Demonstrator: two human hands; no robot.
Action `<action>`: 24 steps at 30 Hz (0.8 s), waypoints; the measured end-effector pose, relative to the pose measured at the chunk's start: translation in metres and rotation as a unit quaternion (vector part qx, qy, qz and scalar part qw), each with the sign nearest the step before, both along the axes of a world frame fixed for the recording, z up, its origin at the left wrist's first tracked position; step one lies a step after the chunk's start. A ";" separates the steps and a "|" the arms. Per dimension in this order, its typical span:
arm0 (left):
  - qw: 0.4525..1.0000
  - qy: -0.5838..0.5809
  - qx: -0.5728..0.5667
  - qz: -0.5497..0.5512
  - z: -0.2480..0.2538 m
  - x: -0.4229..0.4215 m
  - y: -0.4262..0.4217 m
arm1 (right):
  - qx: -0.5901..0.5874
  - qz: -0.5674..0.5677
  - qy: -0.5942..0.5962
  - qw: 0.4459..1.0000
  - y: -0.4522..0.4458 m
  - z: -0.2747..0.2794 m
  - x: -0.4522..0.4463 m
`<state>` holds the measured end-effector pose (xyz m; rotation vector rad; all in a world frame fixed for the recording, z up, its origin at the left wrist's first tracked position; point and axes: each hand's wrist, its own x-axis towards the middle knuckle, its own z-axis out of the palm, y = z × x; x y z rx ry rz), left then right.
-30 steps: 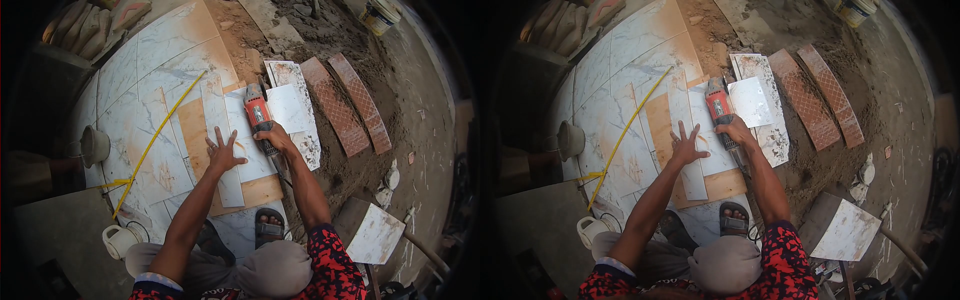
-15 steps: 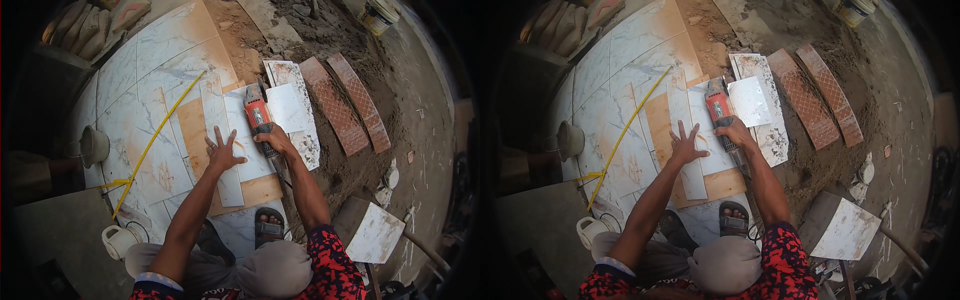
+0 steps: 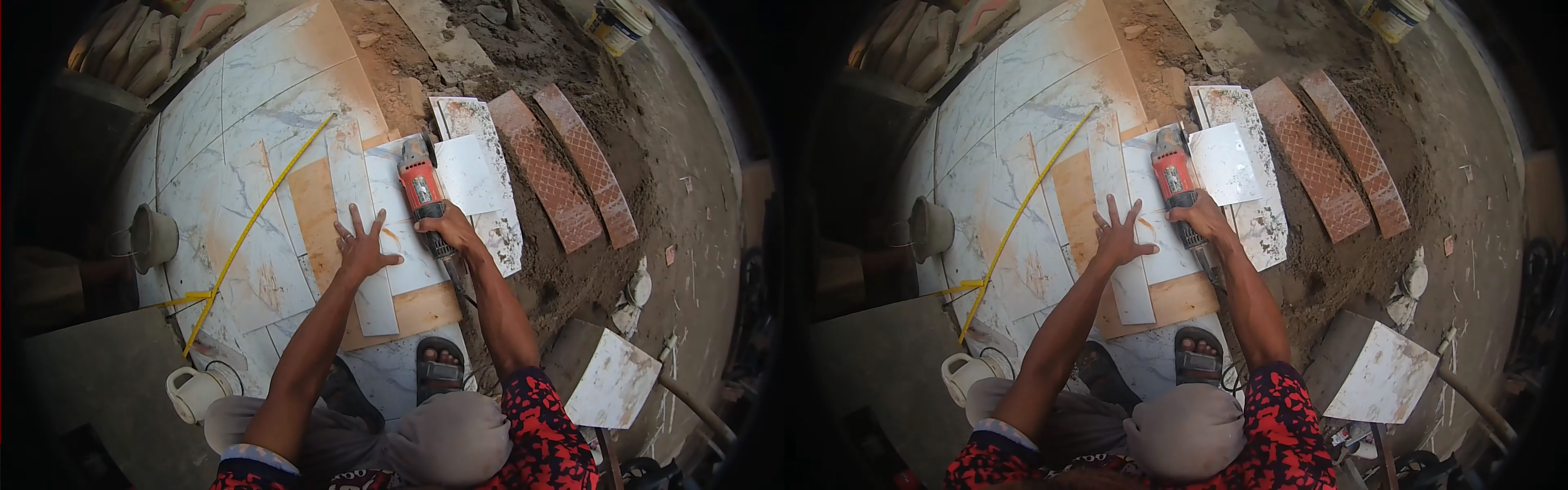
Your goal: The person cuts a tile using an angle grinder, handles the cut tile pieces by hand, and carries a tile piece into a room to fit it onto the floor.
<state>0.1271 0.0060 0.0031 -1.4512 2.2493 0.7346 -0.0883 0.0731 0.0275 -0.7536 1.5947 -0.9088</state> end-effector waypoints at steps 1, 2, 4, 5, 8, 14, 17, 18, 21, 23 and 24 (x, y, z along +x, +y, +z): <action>1.000 0.000 -0.002 -0.002 0.000 0.000 0.000 | 0.000 0.005 -0.003 1.000 -0.001 0.001 -0.001; 1.000 -0.001 -0.004 -0.003 0.000 0.000 -0.001 | 0.000 0.004 -0.003 1.000 -0.002 -0.001 -0.001; 1.000 0.000 -0.005 -0.004 0.000 0.000 0.000 | 0.000 -0.011 -0.020 1.000 -0.003 -0.005 0.000; 1.000 0.001 -0.005 -0.003 0.000 0.000 0.000 | 0.000 -0.011 -0.019 1.000 -0.005 -0.007 -0.001; 1.000 -0.001 -0.003 -0.004 0.001 0.000 -0.001 | 0.022 -0.007 -0.045 0.999 -0.006 -0.003 -0.001; 1.000 -0.014 -0.014 -0.017 -0.004 0.001 -0.001 | 0.025 -0.002 -0.013 1.000 0.003 -0.002 0.001; 1.000 -0.014 -0.018 -0.018 -0.005 0.002 -0.001 | 0.004 -0.009 0.021 1.000 0.004 -0.017 0.003; 1.000 -0.014 -0.018 -0.018 -0.005 0.002 -0.001 | 0.013 -0.007 0.023 1.000 0.004 -0.018 0.002; 1.000 -0.016 -0.018 -0.020 -0.004 0.001 -0.001 | 0.024 -0.006 0.007 1.000 0.002 -0.001 0.000; 1.000 -0.014 -0.019 -0.019 -0.003 0.001 -0.001 | 0.026 -0.008 -0.013 1.000 0.000 0.002 -0.001; 1.000 -0.014 -0.019 -0.019 -0.002 0.001 0.000 | 0.027 -0.002 -0.027 0.999 0.000 0.000 -0.002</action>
